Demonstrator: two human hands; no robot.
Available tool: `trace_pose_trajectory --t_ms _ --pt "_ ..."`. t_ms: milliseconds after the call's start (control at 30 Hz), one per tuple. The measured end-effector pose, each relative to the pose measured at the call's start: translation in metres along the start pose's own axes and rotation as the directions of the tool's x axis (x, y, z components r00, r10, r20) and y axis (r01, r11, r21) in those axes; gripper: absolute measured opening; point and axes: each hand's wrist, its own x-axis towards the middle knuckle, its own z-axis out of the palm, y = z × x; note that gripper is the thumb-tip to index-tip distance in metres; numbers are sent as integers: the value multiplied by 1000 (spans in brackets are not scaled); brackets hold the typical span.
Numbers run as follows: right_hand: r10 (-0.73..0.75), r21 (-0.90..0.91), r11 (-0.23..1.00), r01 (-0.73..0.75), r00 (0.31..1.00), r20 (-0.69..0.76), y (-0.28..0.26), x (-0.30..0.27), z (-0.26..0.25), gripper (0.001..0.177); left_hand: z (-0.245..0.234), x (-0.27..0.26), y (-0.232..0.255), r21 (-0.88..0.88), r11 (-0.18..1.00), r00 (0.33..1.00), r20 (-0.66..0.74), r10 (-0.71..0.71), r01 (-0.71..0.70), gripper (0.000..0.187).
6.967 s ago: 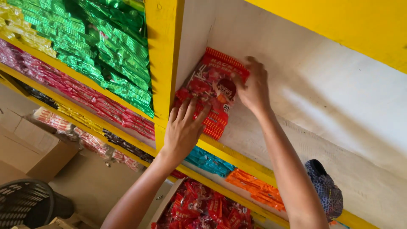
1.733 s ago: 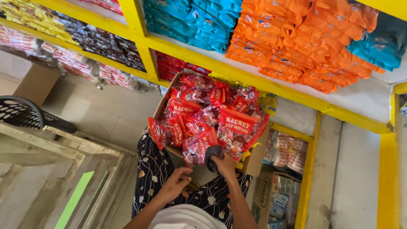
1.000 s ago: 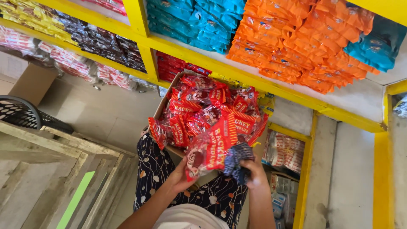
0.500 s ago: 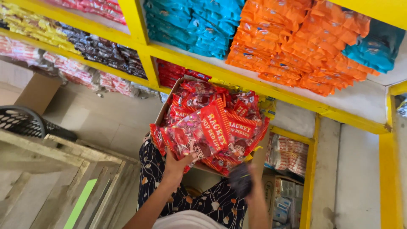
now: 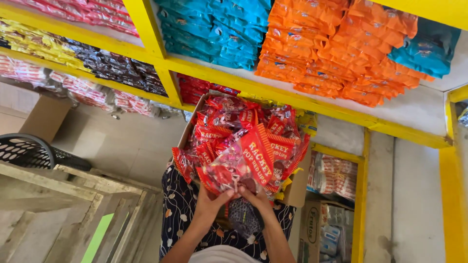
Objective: Wiping snack bags with a cloth and arranging them neatly on store shelves.
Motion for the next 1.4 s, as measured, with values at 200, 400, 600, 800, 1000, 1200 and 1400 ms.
trace_pose_trajectory --t_ms 200,400,600,800,1000,1200,1400 --pt "83 -93 991 -95 988 -131 20 1 -20 53 -4 2 9 -217 958 977 -58 -206 189 59" --pt "309 268 919 -289 951 -35 -32 -24 9 58 -32 -2 -16 -284 919 961 88 -261 275 58" --pt "207 -136 973 -187 966 154 34 -10 -48 72 -69 8 -13 -351 752 830 232 -507 558 58" --pt "264 -227 951 -210 933 245 23 -35 -21 87 -75 4 -30 -411 802 901 205 -383 434 57" --pt "275 -149 957 -249 944 183 -5 -40 -6 73 -106 1 -53 -498 726 875 356 -328 474 61" --pt "304 -186 949 -255 898 317 -18 -52 -10 52 -108 4 -27 -153 831 815 352 -460 535 73" --pt "297 -302 933 -194 890 346 -32 -50 -3 56 -69 -3 -5 -17 892 877 189 -441 452 72"
